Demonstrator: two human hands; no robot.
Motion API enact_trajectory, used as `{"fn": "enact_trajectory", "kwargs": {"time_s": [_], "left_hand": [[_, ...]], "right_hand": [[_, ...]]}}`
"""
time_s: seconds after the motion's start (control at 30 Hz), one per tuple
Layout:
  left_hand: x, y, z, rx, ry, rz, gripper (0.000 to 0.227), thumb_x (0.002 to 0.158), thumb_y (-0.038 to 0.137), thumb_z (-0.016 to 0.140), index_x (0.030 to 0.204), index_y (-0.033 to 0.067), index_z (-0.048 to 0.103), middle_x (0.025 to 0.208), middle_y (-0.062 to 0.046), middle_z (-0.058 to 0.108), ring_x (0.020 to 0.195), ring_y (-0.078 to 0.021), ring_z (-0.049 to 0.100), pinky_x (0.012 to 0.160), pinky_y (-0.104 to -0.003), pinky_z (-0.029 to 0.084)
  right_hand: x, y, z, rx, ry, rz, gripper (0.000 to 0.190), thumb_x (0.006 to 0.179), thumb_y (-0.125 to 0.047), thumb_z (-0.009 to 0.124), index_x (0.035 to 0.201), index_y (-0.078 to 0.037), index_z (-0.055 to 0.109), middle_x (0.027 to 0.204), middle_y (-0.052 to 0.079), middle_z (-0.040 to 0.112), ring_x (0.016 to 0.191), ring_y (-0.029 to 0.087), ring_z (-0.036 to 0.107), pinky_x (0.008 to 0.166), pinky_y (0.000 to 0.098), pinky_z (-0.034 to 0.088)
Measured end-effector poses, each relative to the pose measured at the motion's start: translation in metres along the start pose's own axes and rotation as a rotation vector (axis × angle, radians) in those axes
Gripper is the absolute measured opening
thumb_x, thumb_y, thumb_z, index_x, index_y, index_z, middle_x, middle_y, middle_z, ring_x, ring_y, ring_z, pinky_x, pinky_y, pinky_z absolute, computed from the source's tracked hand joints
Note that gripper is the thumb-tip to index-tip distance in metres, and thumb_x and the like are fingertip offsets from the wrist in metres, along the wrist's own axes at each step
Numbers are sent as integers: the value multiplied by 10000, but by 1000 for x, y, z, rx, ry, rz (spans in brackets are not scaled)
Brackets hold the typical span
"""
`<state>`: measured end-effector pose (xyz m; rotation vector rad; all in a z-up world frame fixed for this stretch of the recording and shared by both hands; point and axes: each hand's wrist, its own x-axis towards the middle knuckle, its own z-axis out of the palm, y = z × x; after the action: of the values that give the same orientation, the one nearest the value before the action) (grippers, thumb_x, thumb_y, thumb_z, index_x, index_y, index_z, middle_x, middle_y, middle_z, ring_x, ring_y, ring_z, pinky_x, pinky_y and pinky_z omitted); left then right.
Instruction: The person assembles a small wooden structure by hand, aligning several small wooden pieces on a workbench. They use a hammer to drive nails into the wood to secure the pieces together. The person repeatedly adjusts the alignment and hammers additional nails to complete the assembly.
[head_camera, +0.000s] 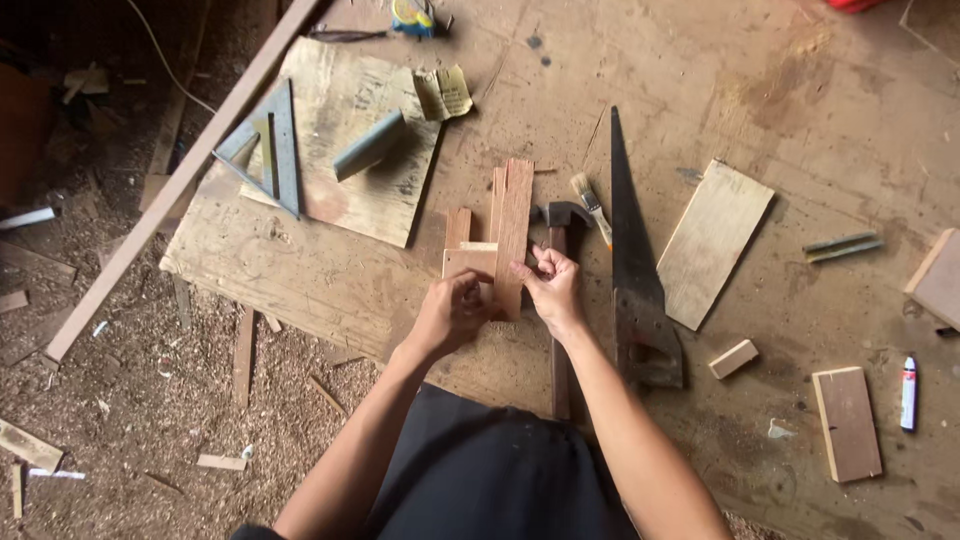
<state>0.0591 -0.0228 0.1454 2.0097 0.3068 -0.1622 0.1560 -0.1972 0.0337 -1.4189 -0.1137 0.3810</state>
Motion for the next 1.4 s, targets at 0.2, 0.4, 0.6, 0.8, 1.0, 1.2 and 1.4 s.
{"fn": "enact_trajectory", "kwargs": {"time_s": [0.2, 0.4, 0.6, 0.8, 1.0, 1.2, 1.4], "left_hand": [[6, -11, -2, -22, 40, 125, 258, 787, 124, 832, 751, -21, 621, 1109, -73, 722, 647, -100, 600, 595, -294, 507], [5, -5, -2, -107, 12, 80, 175, 835, 121, 828, 826, 18, 687, 1066, -57, 702, 701, -66, 620, 645, -271, 535], [7, 5, -9, -137, -66, -3, 130, 831, 158, 818, 883, 72, 735, 1097, -4, 741, 826, -60, 733, 788, -217, 609], [8, 3, -15, 9, -49, 71, 206, 801, 206, 844, 786, 60, 698, 1157, 5, 717, 840, -100, 715, 748, -281, 617], [6, 7, -14, -75, -82, -57, 422, 817, 206, 838, 1192, 136, 657, 926, -53, 782, 796, -70, 726, 792, -238, 604], [4, 7, -14, -66, -14, 108, 232, 786, 118, 822, 980, 33, 728, 1119, 17, 693, 746, -35, 656, 712, -239, 586], [4, -2, -13, -17, 16, 202, 270, 819, 84, 835, 745, -22, 598, 1147, 8, 687, 767, -42, 625, 713, -258, 547]], "right_hand": [[6, 7, 0, -105, 3, -10, 644, 897, -116, 891, 700, -161, 279, 688, -74, 250, 869, 182, 556, 1279, 527, 302], [12, 19, 2, -8, 7, -19, 623, 838, -156, 889, 668, -175, 290, 639, -88, 283, 787, 96, 571, 1268, 549, 302], [10, 30, 4, 18, 9, -14, 604, 858, -155, 894, 697, -168, 312, 662, -83, 298, 815, 129, 562, 1290, 560, 320], [10, 20, 6, 43, -14, 27, 629, 825, -168, 869, 661, -180, 263, 611, -75, 334, 1107, 49, 663, 1221, 548, 336], [10, 36, 10, 45, 32, -9, 647, 870, -156, 911, 688, -173, 291, 646, -54, 303, 822, 207, 578, 1317, 562, 299], [-9, 19, 5, 137, -72, -154, 605, 784, -33, 881, 679, -168, 300, 742, -9, 438, 1134, 101, 642, 1251, 545, 251], [-42, -9, 4, -3, -68, 8, 592, 775, 5, 867, 654, -138, 306, 1472, 231, 638, 590, 1, 241, 525, 406, 325]]}}
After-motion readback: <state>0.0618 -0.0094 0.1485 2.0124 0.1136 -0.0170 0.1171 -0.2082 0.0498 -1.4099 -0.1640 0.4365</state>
